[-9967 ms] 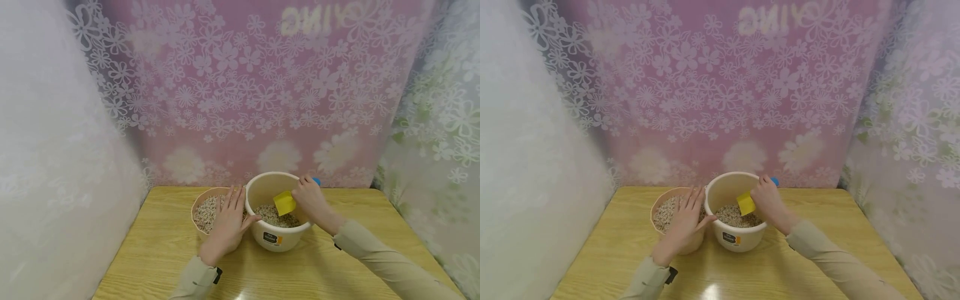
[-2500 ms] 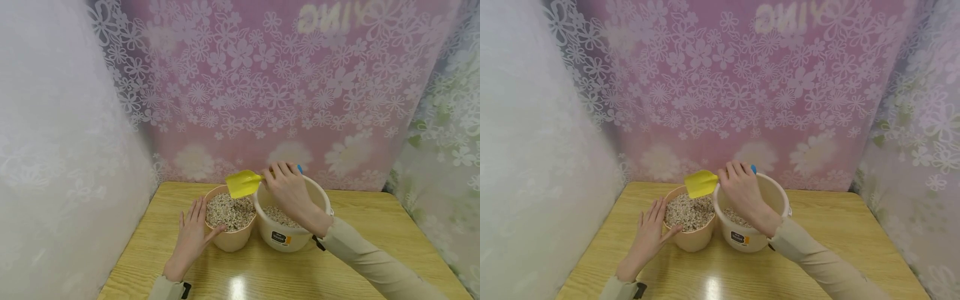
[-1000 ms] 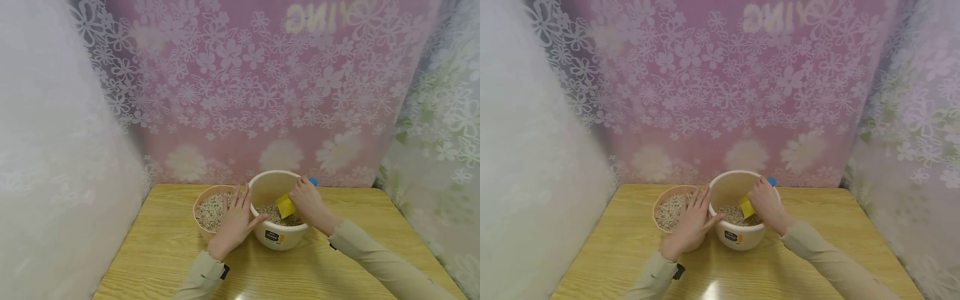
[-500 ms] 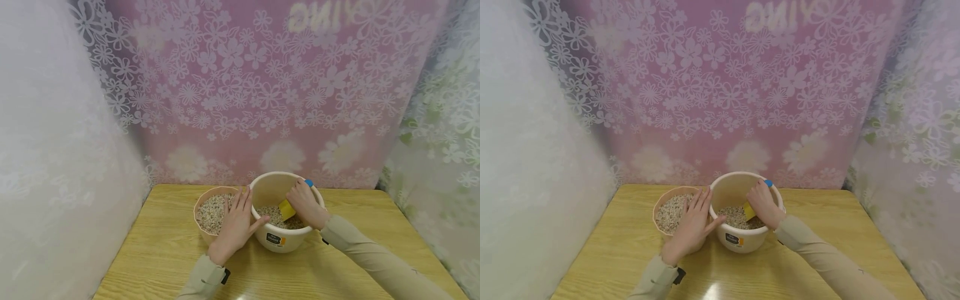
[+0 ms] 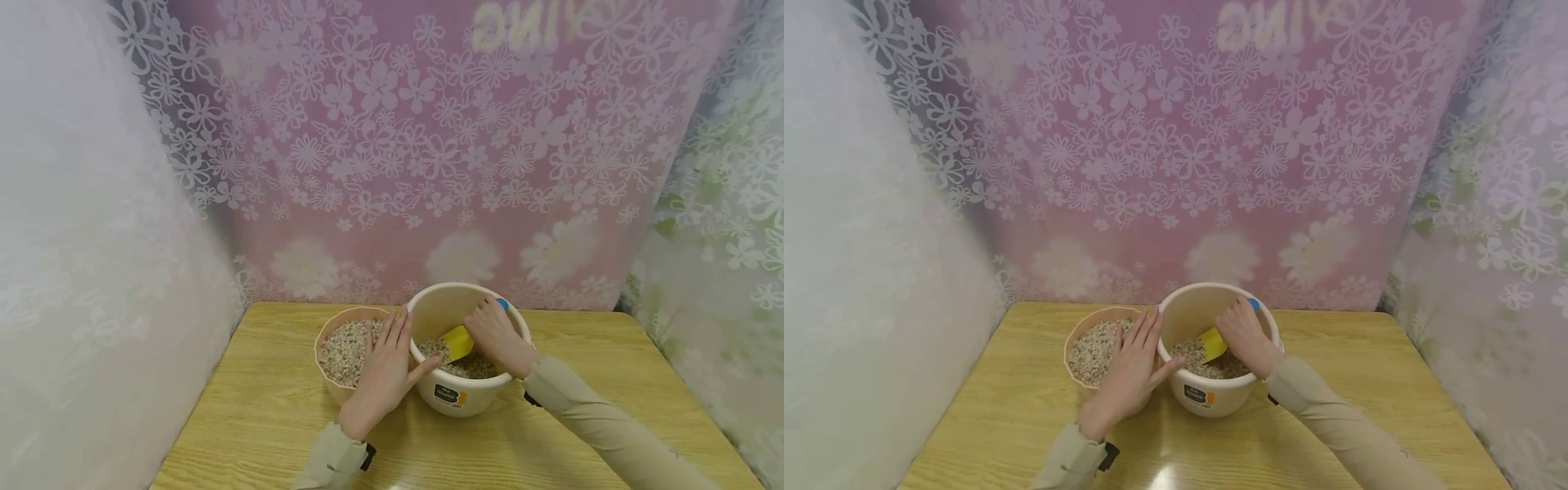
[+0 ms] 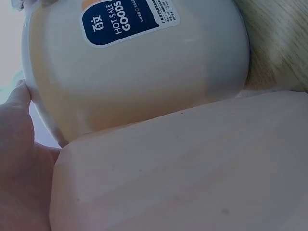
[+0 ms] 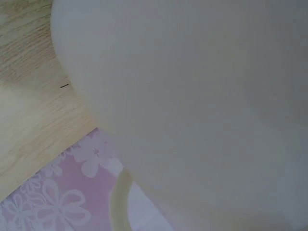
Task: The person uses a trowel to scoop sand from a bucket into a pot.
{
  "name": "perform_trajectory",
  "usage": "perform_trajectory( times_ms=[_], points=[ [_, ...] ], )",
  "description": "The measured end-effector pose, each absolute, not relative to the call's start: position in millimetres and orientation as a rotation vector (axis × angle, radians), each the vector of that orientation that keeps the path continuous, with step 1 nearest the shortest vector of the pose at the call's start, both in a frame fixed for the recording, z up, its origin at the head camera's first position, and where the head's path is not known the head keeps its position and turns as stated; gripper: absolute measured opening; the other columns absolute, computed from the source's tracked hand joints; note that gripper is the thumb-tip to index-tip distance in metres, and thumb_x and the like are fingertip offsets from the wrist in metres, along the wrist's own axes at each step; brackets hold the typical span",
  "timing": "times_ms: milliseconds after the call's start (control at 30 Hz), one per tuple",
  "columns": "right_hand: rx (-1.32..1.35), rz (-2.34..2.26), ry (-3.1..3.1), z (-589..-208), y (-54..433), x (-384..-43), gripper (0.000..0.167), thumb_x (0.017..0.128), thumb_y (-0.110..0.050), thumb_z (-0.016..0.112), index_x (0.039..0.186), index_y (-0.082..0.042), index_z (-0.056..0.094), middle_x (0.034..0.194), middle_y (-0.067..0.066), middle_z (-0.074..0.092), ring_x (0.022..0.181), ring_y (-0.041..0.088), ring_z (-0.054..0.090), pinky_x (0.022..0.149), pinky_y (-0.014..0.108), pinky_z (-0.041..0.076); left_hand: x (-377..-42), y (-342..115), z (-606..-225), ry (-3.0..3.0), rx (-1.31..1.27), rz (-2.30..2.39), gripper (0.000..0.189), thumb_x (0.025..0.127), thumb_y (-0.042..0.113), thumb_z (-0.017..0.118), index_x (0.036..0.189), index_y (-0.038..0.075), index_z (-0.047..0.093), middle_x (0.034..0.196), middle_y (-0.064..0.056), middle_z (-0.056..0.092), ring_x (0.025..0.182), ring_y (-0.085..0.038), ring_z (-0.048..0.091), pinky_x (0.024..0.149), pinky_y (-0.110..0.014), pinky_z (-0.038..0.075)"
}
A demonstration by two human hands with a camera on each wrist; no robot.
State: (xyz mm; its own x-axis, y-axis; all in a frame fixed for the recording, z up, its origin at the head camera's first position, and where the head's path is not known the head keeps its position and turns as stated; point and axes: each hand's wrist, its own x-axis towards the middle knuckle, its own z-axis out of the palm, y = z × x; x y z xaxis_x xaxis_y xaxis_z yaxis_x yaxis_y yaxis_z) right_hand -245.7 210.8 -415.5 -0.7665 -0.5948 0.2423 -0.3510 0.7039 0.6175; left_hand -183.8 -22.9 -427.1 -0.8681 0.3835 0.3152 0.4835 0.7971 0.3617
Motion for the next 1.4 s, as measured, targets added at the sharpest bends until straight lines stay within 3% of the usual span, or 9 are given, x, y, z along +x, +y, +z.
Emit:
perform_trajectory(
  times_ms=[233,333,500,667,867,1133,1400],
  points=[
    [0.802,-0.74,-2.424,-415.8,210.8,-246.6,0.065,0.09,-0.007,0.076,0.052,-0.015,0.023,0.051,0.001,0.03,0.062,0.018,0.018,0.067,0.029,0.022,-183.9,-22.0,-429.2,-2.748,-0.663,-0.643,0.094,0.096,0.07,0.046,0.161,0.005,0.025,0.168,-0.01,0.018,0.156,-0.029,0.015,0.121,-0.066,0.01],
    [0.861,-0.69,-2.399,-415.9,210.9,-247.3,0.062,0.089,-0.01,0.077,0.051,-0.016,0.028,0.053,0.002,0.04,0.06,0.017,0.026,0.066,0.028,0.023,-183.8,-22.0,-430.3,-2.748,-0.656,-0.665,0.093,0.097,0.068,0.048,0.161,0.005,0.025,0.168,-0.01,0.019,0.155,-0.03,0.017,0.121,-0.067,0.011],
    [0.944,-0.527,-2.429,-415.8,211.6,-247.8,0.05,0.085,-0.016,0.081,0.051,-0.016,0.043,0.06,0.003,0.052,0.062,0.021,0.047,0.066,0.028,0.034,-183.3,-22.1,-430.9,-2.744,-0.655,-0.668,0.094,0.097,0.07,0.045,0.161,0.005,0.024,0.169,-0.01,0.018,0.155,-0.031,0.017,0.121,-0.067,0.011],
    [0.993,-0.396,-2.496,-413.8,211.4,-247.6,0.037,0.081,-0.022,0.083,0.056,-0.016,0.056,0.066,0.001,0.057,0.07,0.023,0.055,0.072,0.033,0.042,-183.4,-22.2,-431.9,-2.74,-0.654,-0.641,0.094,0.097,0.072,0.04,0.161,0.005,0.024,0.169,-0.009,0.018,0.155,-0.031,0.018,0.121,-0.066,0.012],
    [1.021,-0.334,-2.516,-413.3,211.0,-247.3,0.031,0.08,-0.024,0.084,0.061,-0.015,0.062,0.07,0.0,0.06,0.073,0.022,0.058,0.077,0.036,0.045,-184.0,-22.1,-433.7,-2.728,-0.657,-0.649,0.092,0.098,0.069,0.043,0.162,0.005,0.023,0.168,-0.01,0.019,0.155,-0.031,0.018,0.12,-0.067,0.013],
    [1.029,-0.261,-2.558,-414.7,213.6,-247.5,0.02,0.078,-0.026,0.084,0.07,-0.013,0.071,0.072,-0.002,0.061,0.072,0.02,0.057,0.076,0.035,0.045,-184.9,-22.6,-435.3,-2.742,-0.656,-0.661,0.094,0.097,0.072,0.037,0.162,0.007,0.02,0.168,-0.011,0.02,0.156,-0.029,0.015,0.12,-0.067,0.013],
    [1.021,-0.228,-2.566,-414.7,214.6,-246.9,0.023,0.075,-0.028,0.084,0.068,-0.014,0.067,0.067,-0.005,0.055,0.065,0.017,0.051,0.071,0.032,0.04,-185.5,-23.1,-437.0,-2.731,-0.656,-0.655,0.095,0.097,0.074,0.036,0.162,0.007,0.021,0.168,-0.011,0.021,0.156,-0.029,0.016,0.12,-0.066,0.014]
  ],
)
